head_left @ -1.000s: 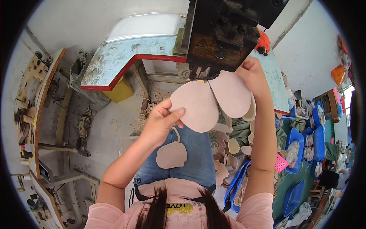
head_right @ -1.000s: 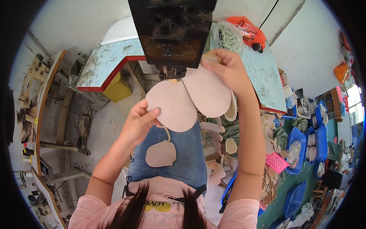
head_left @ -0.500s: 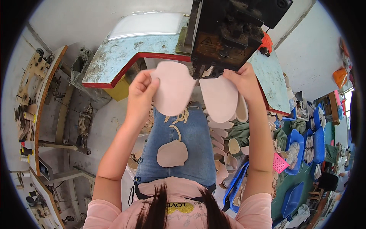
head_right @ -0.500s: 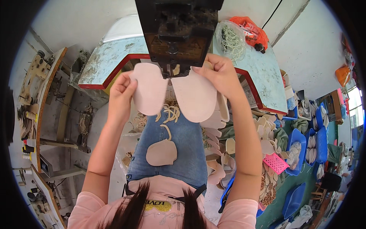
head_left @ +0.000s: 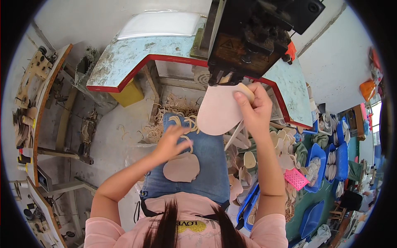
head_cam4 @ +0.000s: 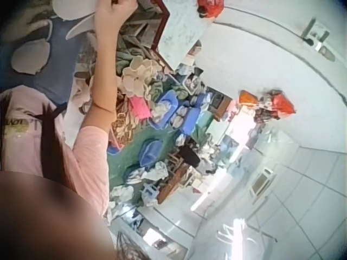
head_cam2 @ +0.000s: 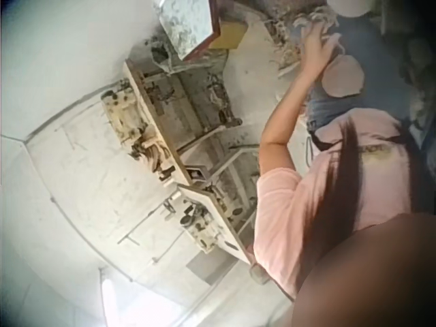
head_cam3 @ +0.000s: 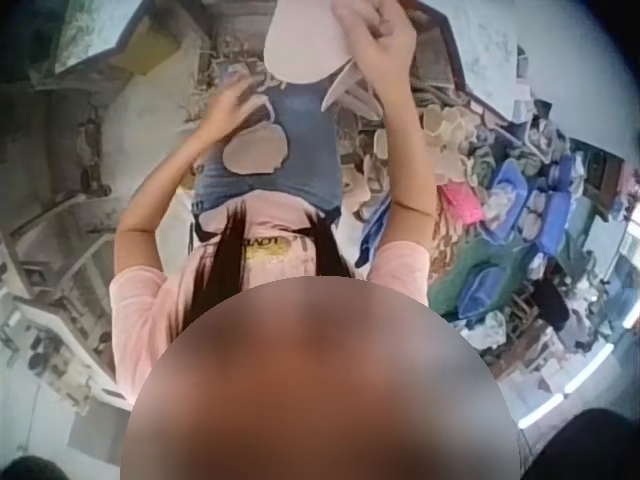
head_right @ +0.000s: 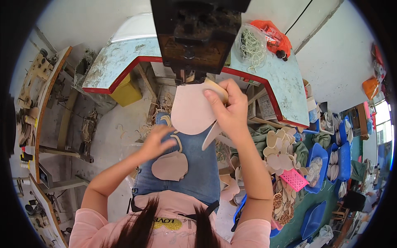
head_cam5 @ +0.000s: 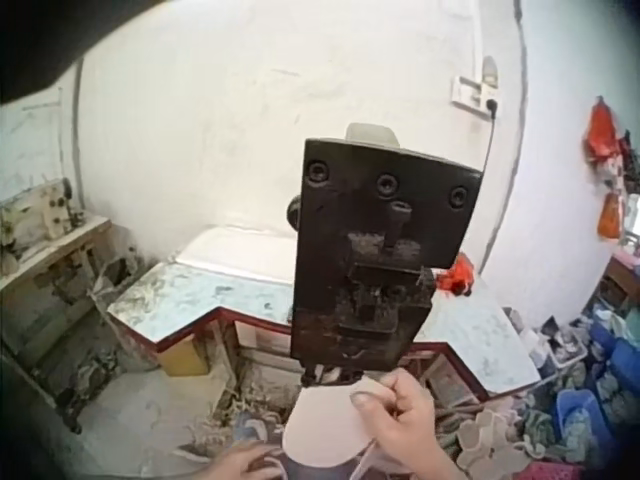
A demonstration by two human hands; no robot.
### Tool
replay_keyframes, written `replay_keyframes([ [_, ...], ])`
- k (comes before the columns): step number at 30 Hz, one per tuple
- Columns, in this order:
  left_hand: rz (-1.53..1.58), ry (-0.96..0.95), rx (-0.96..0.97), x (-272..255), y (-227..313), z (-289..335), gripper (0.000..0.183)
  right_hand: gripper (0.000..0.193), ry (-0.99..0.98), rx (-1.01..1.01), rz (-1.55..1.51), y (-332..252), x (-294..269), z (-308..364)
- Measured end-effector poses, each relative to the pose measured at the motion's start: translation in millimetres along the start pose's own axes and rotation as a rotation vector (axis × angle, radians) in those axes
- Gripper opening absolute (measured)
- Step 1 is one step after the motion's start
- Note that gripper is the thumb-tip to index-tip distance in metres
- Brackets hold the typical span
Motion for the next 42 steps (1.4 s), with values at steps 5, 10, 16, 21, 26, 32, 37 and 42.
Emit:
replay_keyframes([
  [5,0.83,0.033,-0.583,-48.1,53.5,-85.0,0.028,0.016,0.019,0.003,0.025,19.5,15.6,13.5],
  [10,0.67,-0.226,-0.47,-66.8,73.1,-114.4,0.02,0.018,-0.094,0.107,-0.059,26.7,28.1,21.6],
  [16,0.776,-0.241,-0.558,-79.6,70.7,-110.3,0.021,0.031,-0.699,0.193,-0.018,34.5,11.6,28.8],
  [21,0.999,-0.139,-0.619,-62.1,73.8,-92.9,0.022,0.025,-0.45,0.446,-0.181,45.6,-42.3,27.2],
  [26,1.099,-0.038,-0.59,-46.5,76.9,-83.9,0.017,0.019,-0.169,0.428,-0.148,19.8,-63.8,-0.2],
  [32,1.088,0.075,-0.613,-44.3,67.1,-70.0,0.013,0.015,-0.193,0.32,0.016,-2.4,-50.7,-34.1],
  [37,1.018,0.075,-0.584,-43.0,71.4,-60.2,0.016,0.013,-0.228,0.262,0.044,-18.1,-38.1,-57.9],
  [42,1.176,0.044,-0.632,-25.8,81.2,-55.5,0.022,0.017,-0.246,0.163,-0.039,-7.9,-32.4,-76.5],
])
Point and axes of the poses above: each hand's wrist, its own z-axis away from the middle knuckle, its own x-axis out of the palm, y = z × x, the point moved 1 cm from there along -z, towards the middle knuckle, and after that the axes turned 8 degrees about y, right-handed, at the moved point
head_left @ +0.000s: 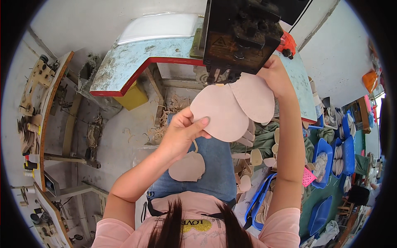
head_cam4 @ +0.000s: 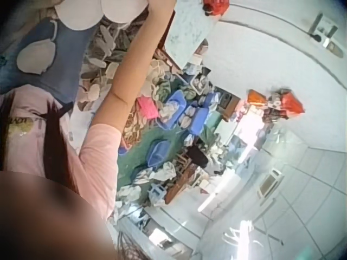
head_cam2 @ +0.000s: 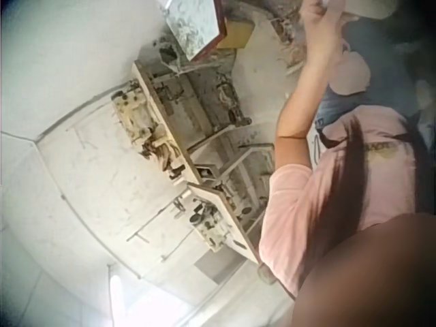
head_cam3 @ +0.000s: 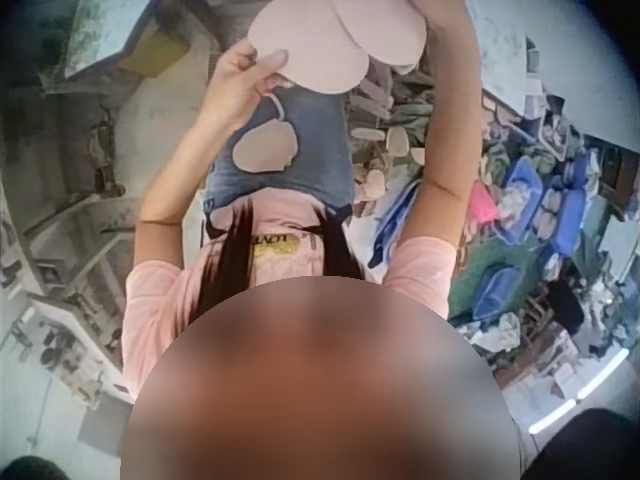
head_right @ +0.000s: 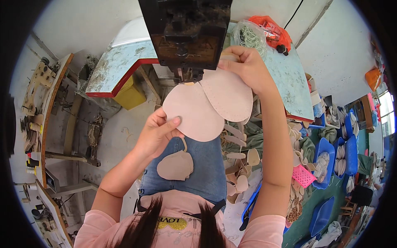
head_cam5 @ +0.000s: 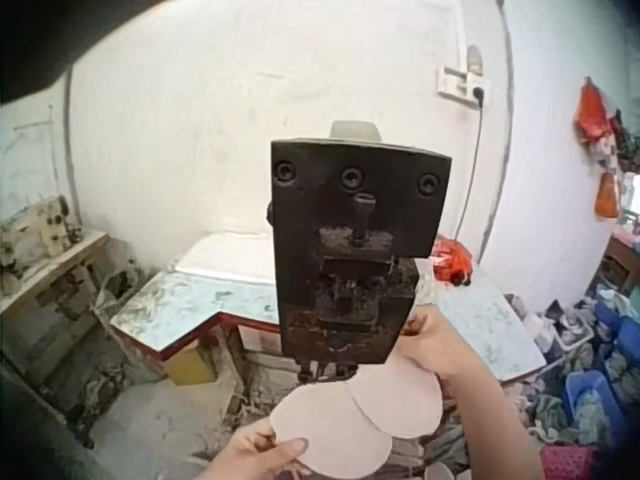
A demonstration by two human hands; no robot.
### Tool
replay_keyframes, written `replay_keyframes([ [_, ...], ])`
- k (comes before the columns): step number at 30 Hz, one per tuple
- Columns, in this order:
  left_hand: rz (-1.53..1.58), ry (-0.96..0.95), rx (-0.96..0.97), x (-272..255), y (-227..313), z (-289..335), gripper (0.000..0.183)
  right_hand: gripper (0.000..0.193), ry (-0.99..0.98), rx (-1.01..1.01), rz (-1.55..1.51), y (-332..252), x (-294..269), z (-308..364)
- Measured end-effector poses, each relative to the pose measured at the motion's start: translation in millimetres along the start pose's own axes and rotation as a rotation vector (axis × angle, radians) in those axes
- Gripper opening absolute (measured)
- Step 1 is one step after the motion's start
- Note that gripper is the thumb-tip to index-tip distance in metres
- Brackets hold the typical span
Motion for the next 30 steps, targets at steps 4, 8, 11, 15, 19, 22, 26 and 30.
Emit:
replay_keyframes([
  [4,0.06,0.022,0.001,-4.7,3.3,0.5,0.02,0.016,0.006,-0.045,-0.098,0.7,11.2,-4.8],
  [8,-0.15,0.093,0.163,-37.6,18.1,-9.3,0.015,0.016,-0.024,-0.097,-0.037,10.6,13.3,-4.4],
  [11,-0.223,0.187,0.329,-37.5,35.8,-22.3,0.012,0.016,-0.012,-0.049,-0.02,6.3,18.5,8.3],
  [15,-0.212,0.344,0.44,-40.9,21.5,-32.5,0.018,0.014,0.04,0.007,-0.074,9.3,22.5,22.9],
  [19,-0.855,-0.246,-0.01,-94.1,-78.2,-6.0,0.024,0.015,0.078,-0.01,-0.001,7.3,30.9,39.5],
  [22,-1.31,-0.413,0.305,-109.0,-124.2,24.3,0.026,0.014,0.202,-0.129,0.12,9.2,41.1,50.2],
  [26,-1.376,-0.098,0.699,-90.9,-82.0,2.8,0.03,0.015,0.323,-0.181,0.062,16.3,62.6,62.1],
  [30,-0.365,0.013,0.014,-39.3,2.0,-32.6,0.027,0.017,0.358,-0.131,-0.003,30.5,69.3,69.4],
])
Point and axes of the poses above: each hand's wrist, its own z-axis away from the middle knuckle, its own x-axis out of the palm, y = z × x, the point moved 1 cm from there along -z, towards the middle knuckle, and after that the axes turned 8 degrees about y, right-handed, at the moved point
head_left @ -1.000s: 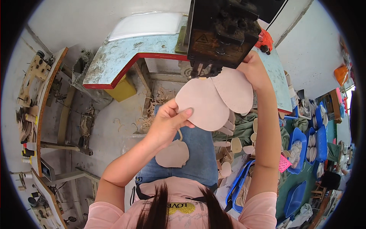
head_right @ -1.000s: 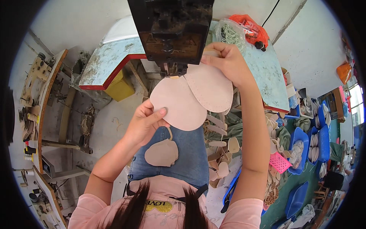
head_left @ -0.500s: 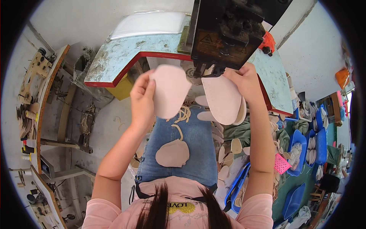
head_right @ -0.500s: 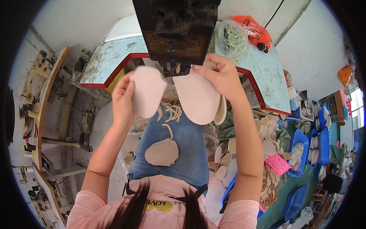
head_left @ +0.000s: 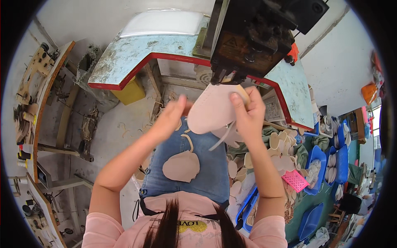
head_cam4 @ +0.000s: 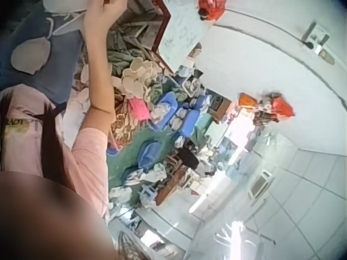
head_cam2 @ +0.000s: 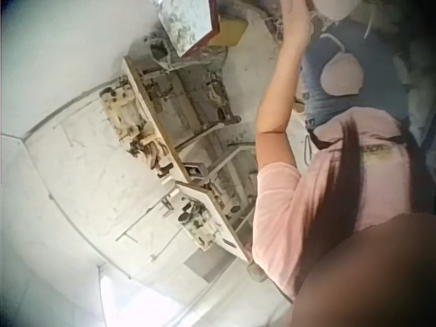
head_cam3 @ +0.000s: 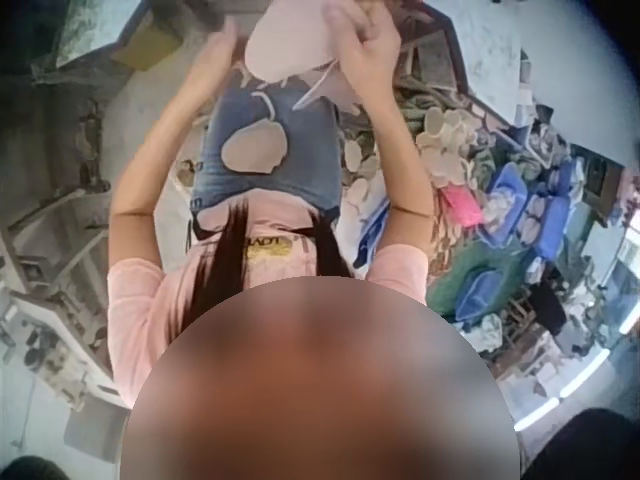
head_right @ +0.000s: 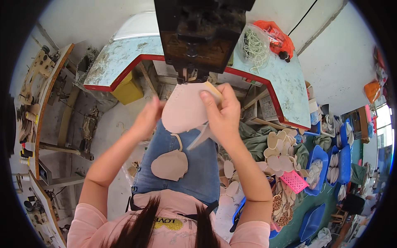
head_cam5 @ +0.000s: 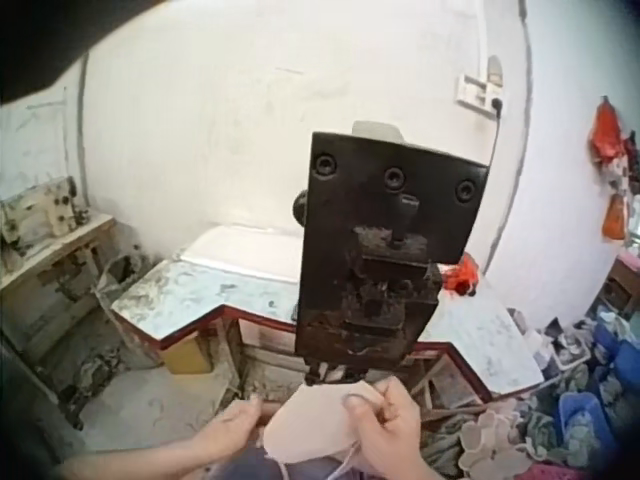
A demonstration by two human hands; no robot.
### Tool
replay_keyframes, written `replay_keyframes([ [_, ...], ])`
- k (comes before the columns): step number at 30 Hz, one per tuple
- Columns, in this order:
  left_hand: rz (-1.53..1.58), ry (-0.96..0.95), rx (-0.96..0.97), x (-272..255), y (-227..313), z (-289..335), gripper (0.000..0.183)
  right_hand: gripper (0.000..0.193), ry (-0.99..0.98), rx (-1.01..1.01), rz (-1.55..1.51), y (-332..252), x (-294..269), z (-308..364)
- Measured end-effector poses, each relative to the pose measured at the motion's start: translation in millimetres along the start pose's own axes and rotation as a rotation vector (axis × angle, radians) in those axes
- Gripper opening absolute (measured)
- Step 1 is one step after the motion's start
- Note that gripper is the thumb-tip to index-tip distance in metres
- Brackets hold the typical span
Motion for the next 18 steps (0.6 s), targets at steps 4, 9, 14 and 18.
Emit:
replay_keyframes([
  [4,-0.277,-0.172,0.087,16.7,56.4,-7.9,0.023,0.019,-0.005,0.008,0.029,8.3,8.5,8.0],
  [9,-0.159,-0.177,0.043,7.6,72.6,-8.0,0.018,0.026,-0.372,0.223,-0.066,17.2,5.6,15.0],
  [14,-0.058,-0.151,-0.023,6.8,63.2,-1.1,0.018,0.021,-0.74,0.571,-0.127,42.9,-41.1,18.5],
  [18,0.1,-0.101,-0.026,20.8,48.9,7.9,0.019,0.016,-0.376,0.426,-0.108,33.2,-82.2,-4.7],
])
Point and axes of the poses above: each hand's wrist, its own z-axis away from the middle knuckle, its own x-axis out of the palm, y = z × x, the point moved 1 cm from there along -z, towards the middle knuckle, and after that the axes turned 8 degrees about y, right-handed, at the moved point
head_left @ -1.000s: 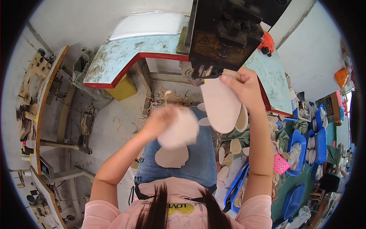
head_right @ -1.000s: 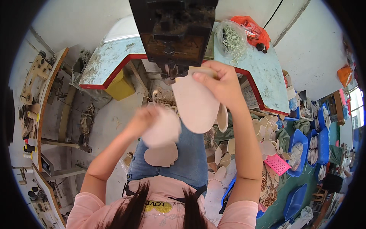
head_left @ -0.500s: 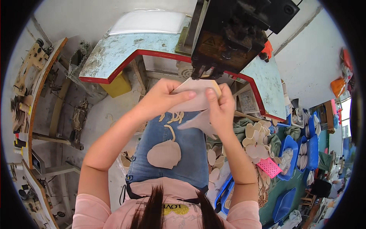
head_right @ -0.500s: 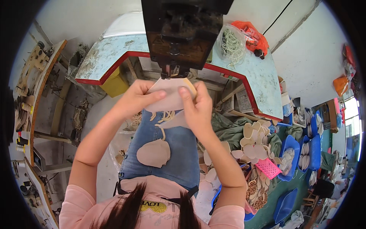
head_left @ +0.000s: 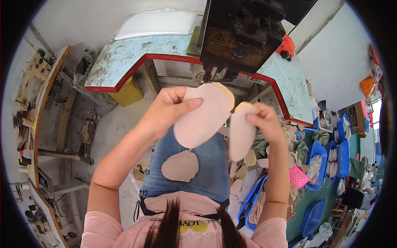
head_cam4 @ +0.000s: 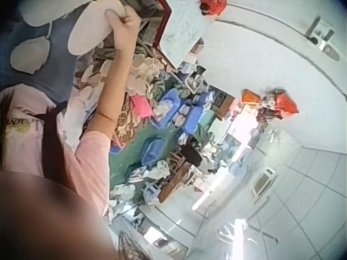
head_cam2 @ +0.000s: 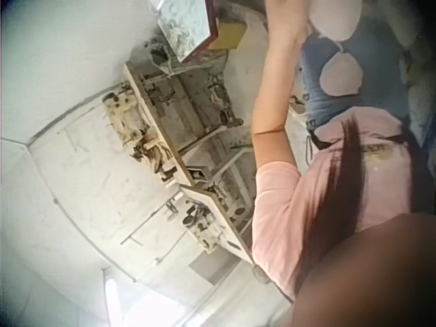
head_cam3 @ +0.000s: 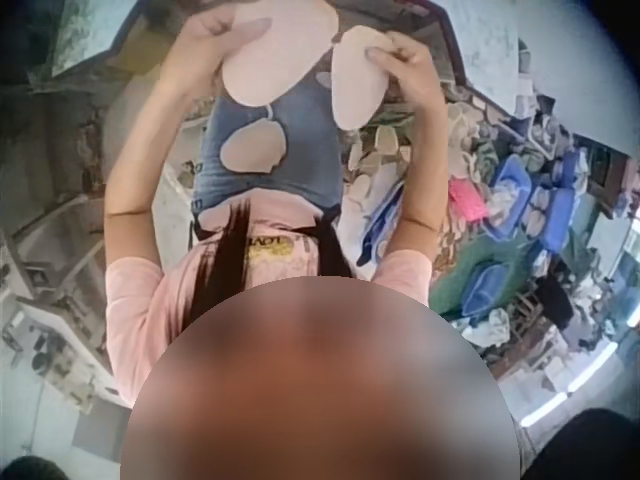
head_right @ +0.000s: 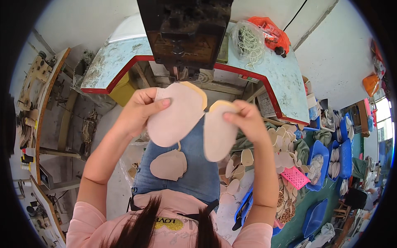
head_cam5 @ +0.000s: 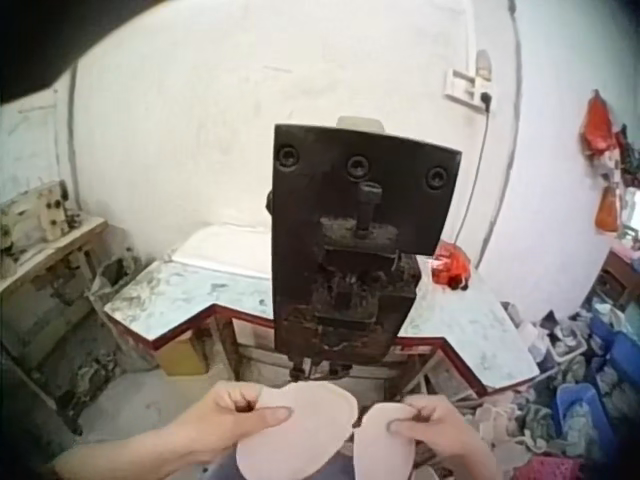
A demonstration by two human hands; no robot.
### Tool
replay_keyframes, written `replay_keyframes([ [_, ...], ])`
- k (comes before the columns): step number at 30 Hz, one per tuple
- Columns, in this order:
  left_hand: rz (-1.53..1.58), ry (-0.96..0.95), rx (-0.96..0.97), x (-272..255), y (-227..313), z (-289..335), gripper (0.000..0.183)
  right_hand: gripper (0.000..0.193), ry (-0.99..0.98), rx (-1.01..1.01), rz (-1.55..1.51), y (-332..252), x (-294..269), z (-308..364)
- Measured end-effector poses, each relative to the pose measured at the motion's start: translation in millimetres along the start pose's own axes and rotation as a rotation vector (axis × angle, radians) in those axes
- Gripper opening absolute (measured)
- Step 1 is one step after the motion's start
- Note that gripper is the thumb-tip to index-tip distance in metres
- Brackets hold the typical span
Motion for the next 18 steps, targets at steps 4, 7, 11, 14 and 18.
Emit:
replay_keyframes([
  [4,0.139,0.053,0.049,1.4,-10.3,6.0,0.018,0.012,0.102,-0.008,-0.037,-35.1,3.0,-11.3],
  [7,0.146,0.103,0.074,-1.7,-15.1,8.4,0.016,0.016,0.114,-0.083,0.077,-53.4,8.4,-22.4],
  [11,0.142,0.156,0.087,-7.5,-22.3,16.6,0.016,0.015,0.094,-0.147,0.182,-76.4,23.4,-36.1],
  [14,0.152,0.172,0.108,-3.0,-27.8,21.7,0.017,0.016,0.063,-0.179,0.18,-87.1,25.1,-47.2],
  [18,0.241,0.075,0.043,13.8,-37.4,23.7,0.018,0.017,0.075,-0.208,0.138,-84.1,23.2,-71.0],
])
Point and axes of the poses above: each hand's wrist, its own z-axis away from the middle knuckle, its own x-axis out of the palm, y = z × x, the point moved 1 cm from there along -z, towards the middle knuckle, and after that the axes turned 8 degrees about y, right-handed, at the moved point
